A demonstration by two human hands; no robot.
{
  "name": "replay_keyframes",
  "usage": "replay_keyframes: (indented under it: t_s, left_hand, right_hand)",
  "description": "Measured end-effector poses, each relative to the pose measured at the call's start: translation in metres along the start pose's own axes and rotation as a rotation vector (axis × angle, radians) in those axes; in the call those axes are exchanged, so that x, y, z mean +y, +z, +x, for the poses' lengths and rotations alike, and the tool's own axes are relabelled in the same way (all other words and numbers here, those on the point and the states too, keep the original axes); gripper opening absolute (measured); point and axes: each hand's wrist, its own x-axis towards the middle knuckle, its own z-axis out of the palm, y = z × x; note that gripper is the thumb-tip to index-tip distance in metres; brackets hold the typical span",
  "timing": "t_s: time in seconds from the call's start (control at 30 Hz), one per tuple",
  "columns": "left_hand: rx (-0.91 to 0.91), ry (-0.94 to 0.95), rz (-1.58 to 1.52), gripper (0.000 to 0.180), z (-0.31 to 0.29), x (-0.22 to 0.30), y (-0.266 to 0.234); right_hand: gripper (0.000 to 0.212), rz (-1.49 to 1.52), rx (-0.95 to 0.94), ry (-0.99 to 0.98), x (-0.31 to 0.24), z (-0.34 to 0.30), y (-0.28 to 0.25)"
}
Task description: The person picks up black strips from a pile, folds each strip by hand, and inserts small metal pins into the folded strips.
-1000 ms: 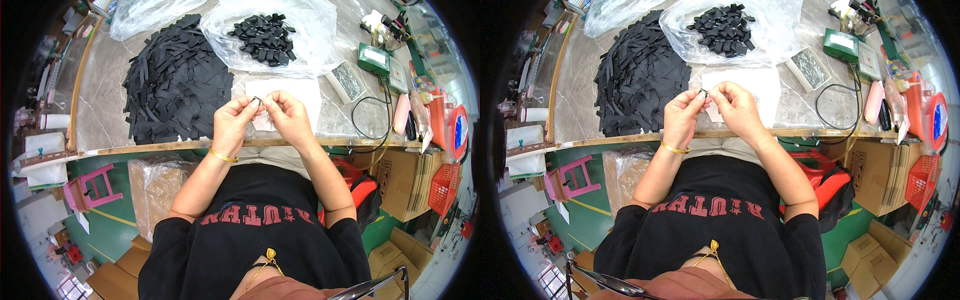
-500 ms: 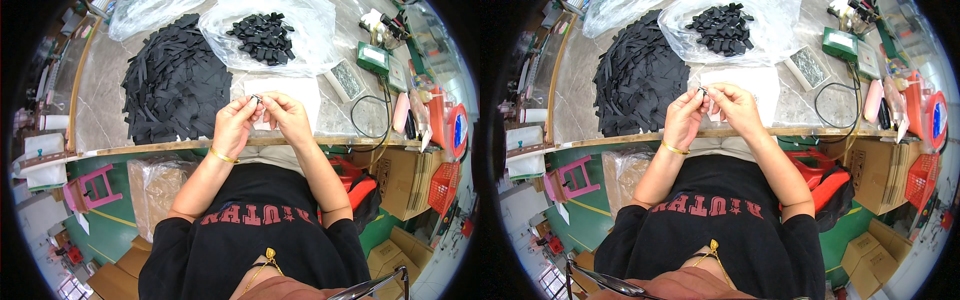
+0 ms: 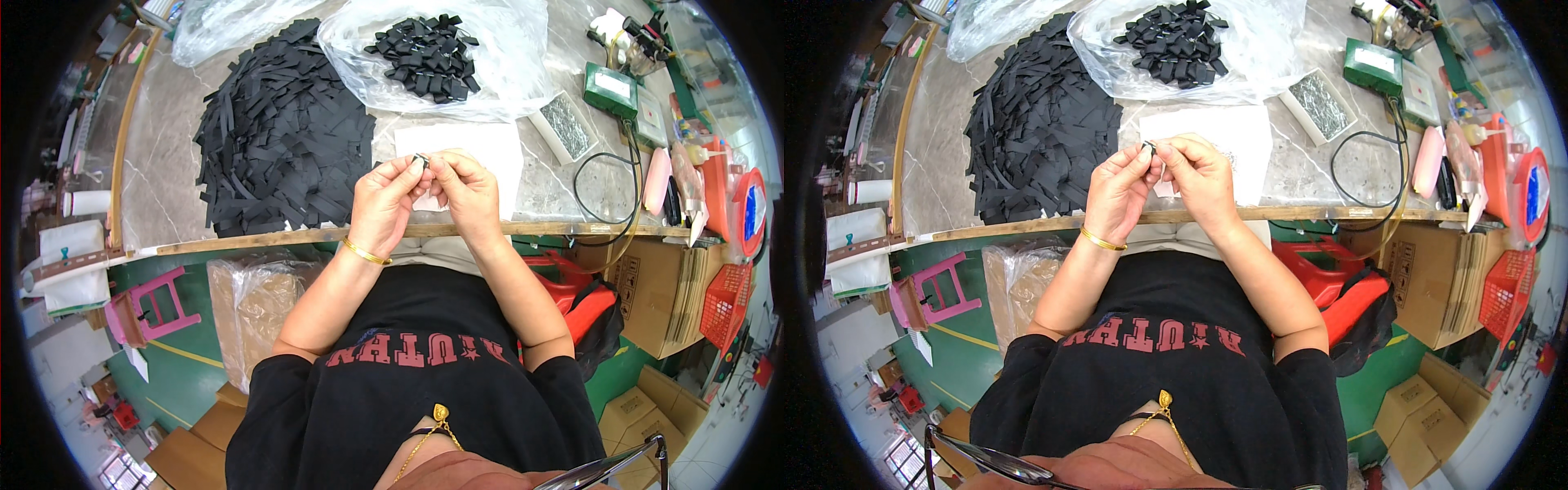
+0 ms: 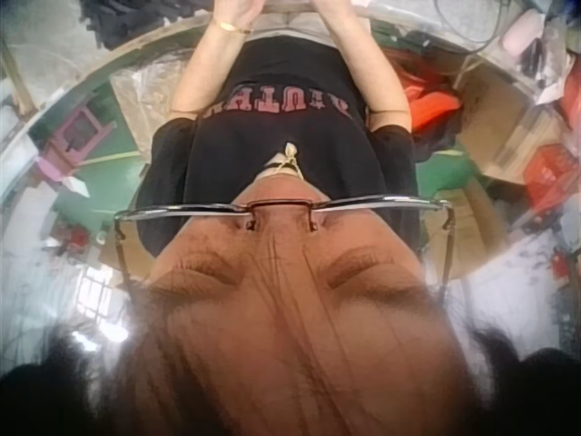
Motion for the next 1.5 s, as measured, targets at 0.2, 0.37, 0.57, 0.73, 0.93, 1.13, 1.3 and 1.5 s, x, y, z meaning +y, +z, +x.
replay_keyframes:
  t_s: [0.2,0.37,0.57,0.73,0.93,1.13,1.3,1.5]
  left_hand:
    - [-0.023,0.03,0.205,0.016,0.028,0.01,0.008]
    - [-0.071,0.423,0.739,0.042,0.128,0.056,0.035]
    - [-0.002,0.795,1.086,0.044,0.13,0.051,0.014]
    - [0.067,0.543,0.928,0.032,0.082,0.059,-0.016]
    - [0.153,0.495,0.816,0.022,0.058,0.062,-0.036]
    - [0.142,0.402,0.757,0.018,0.049,0.058,-0.033]
    - [0.107,0.374,0.75,0.018,0.048,0.052,-0.034]
    - [0.08,0.36,0.772,0.019,0.044,0.044,-0.035]
  right_hand:
    - [0.015,-0.039,0.062,0.068,-0.01,0.012,-0.007]
    - [0.014,-0.404,0.03,0.065,-0.021,0.035,-0.024]
    - [0.007,-1.069,-0.414,-0.459,-0.02,0.055,-0.026]
    - [0.004,-1.593,-0.834,-0.766,-0.017,0.06,-0.014]
    - [0.005,-1.769,-0.991,-0.882,-0.008,0.062,-0.011]
    - [0.007,-1.781,-1.033,-0.951,-0.01,0.059,-0.01]
    - [0.007,-1.743,-1.012,-0.917,-0.003,0.065,-0.02]
    - [0.009,-1.508,-0.893,-0.747,-0.014,0.071,-0.03]
